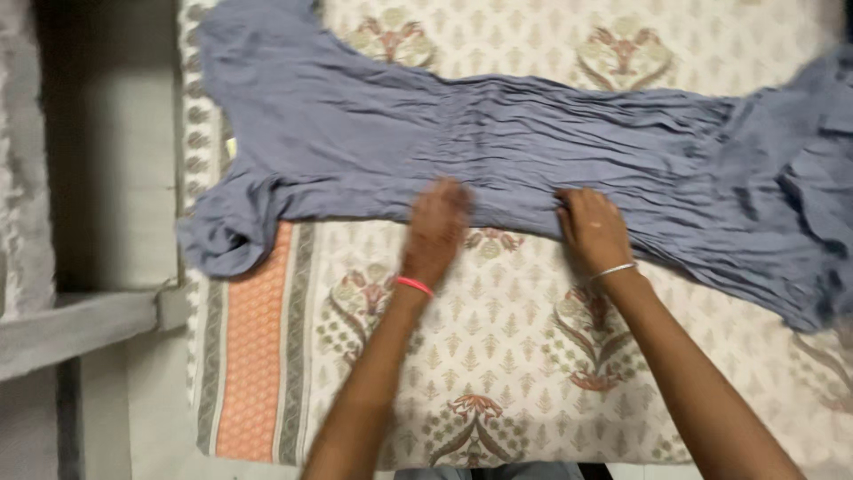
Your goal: The person folds shirts and a dress on a bed by hand, places the folded garments into a suitcase, and buckles the interior luggage strap over the clothes.
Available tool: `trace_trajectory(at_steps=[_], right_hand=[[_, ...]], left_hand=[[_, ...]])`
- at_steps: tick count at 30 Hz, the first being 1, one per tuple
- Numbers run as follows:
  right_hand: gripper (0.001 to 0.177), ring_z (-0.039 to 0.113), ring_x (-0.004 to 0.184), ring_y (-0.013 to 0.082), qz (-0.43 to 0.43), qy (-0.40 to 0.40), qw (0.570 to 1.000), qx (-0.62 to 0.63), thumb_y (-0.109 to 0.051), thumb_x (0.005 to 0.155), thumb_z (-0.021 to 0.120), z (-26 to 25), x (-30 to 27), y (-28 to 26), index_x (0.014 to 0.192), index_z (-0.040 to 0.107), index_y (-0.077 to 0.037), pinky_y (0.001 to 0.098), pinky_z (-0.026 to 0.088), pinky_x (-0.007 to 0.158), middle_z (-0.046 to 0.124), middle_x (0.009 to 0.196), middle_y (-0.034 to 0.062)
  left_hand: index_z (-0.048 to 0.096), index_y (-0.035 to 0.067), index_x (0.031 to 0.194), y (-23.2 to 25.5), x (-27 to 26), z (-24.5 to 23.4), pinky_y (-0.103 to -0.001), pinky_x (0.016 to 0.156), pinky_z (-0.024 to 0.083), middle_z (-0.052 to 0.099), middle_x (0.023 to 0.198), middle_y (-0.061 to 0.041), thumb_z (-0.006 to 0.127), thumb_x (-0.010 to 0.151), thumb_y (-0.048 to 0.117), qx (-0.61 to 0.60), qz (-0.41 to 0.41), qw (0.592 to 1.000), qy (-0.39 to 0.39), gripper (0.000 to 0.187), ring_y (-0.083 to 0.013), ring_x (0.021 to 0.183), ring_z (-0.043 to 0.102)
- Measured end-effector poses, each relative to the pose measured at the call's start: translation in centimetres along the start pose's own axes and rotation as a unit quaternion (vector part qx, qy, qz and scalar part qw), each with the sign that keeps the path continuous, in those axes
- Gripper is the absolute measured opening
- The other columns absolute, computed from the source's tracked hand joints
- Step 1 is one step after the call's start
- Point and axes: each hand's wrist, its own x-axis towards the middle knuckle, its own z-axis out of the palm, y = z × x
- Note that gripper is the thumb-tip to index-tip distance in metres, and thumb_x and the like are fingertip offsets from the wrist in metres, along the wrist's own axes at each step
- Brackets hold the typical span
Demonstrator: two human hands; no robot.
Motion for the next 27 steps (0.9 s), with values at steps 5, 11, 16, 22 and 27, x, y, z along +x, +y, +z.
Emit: trace_trajectory(at_steps=[5, 11, 16, 22, 27], right_hand=[[0.041, 0.059, 0.094, 0.0364, -0.05, -0.018, 0.998, -0.018, -0.023, 0.09, 0.067, -1.7, -2.4, 2.1, 0.126, 0.063, -0.004, 0.0467, 0.045, 0.08, 0.062, 0.1, 0.0187], [0.041, 0.062, 0.1, 0.0345, 0.007, -0.054, 0.994, -0.091, -0.022, 0.08, 0.074, -6.6, -11.2, 11.9, 0.115, 0.064, -0.005, 0.0464, 0.049, 0.085, 0.063, 0.107, 0.0146], [0.044, 0.064, 0.106, 0.034, 0.066, -0.121, 0.97, -0.199, -0.021, 0.075, 0.075, -12.4, -17.3, 20.1, 0.116, 0.068, -0.004, 0.0452, 0.05, 0.092, 0.067, 0.111, 0.0148], [0.031, 0.066, 0.11, 0.03, 0.152, -0.129, 0.968, -0.151, -0.014, 0.086, 0.066, -16.9, -16.7, 27.6, 0.116, 0.076, -0.011, 0.0437, 0.052, 0.106, 0.072, 0.105, 0.0148], [0.035, 0.067, 0.108, 0.0331, 0.182, -0.206, 0.91, -0.31, -0.02, 0.089, 0.069, -14.5, -13.5, 30.5, 0.123, 0.072, -0.011, 0.0456, 0.059, 0.08, 0.072, 0.114, 0.015]], left_hand=[[0.033, 0.03, 0.157, 10.8, 1.5, 4.4, -0.055, 0.125, 0.016, 0.029, 0.167, -0.007, 0.058, 0.099, 0.036, -0.08, 0.007, 0.991, -0.112, 0.064, -0.0302, 0.155, 0.024], [0.031, 0.033, 0.161, 11.4, 1.9, 3.4, -0.054, 0.126, 0.015, 0.024, 0.17, -0.005, 0.058, 0.1, 0.038, -0.014, 0.012, 0.989, -0.145, 0.067, -0.0271, 0.157, 0.02], [0.032, 0.032, 0.161, 11.9, 2.1, 3.0, -0.053, 0.126, 0.015, 0.024, 0.17, -0.005, 0.057, 0.101, 0.039, -0.002, 0.012, 0.989, -0.147, 0.065, -0.0266, 0.157, 0.019], [0.033, 0.033, 0.16, 11.9, 2.4, 2.0, -0.052, 0.126, 0.014, 0.023, 0.17, -0.004, 0.055, 0.1, 0.041, 0.001, 0.011, 0.985, -0.174, 0.064, -0.026, 0.157, 0.018], [0.034, 0.033, 0.16, 12.0, 2.5, 1.8, -0.051, 0.126, 0.014, 0.024, 0.17, -0.003, 0.053, 0.102, 0.042, 0.006, 0.005, 0.983, -0.184, 0.062, -0.0249, 0.157, 0.018]])
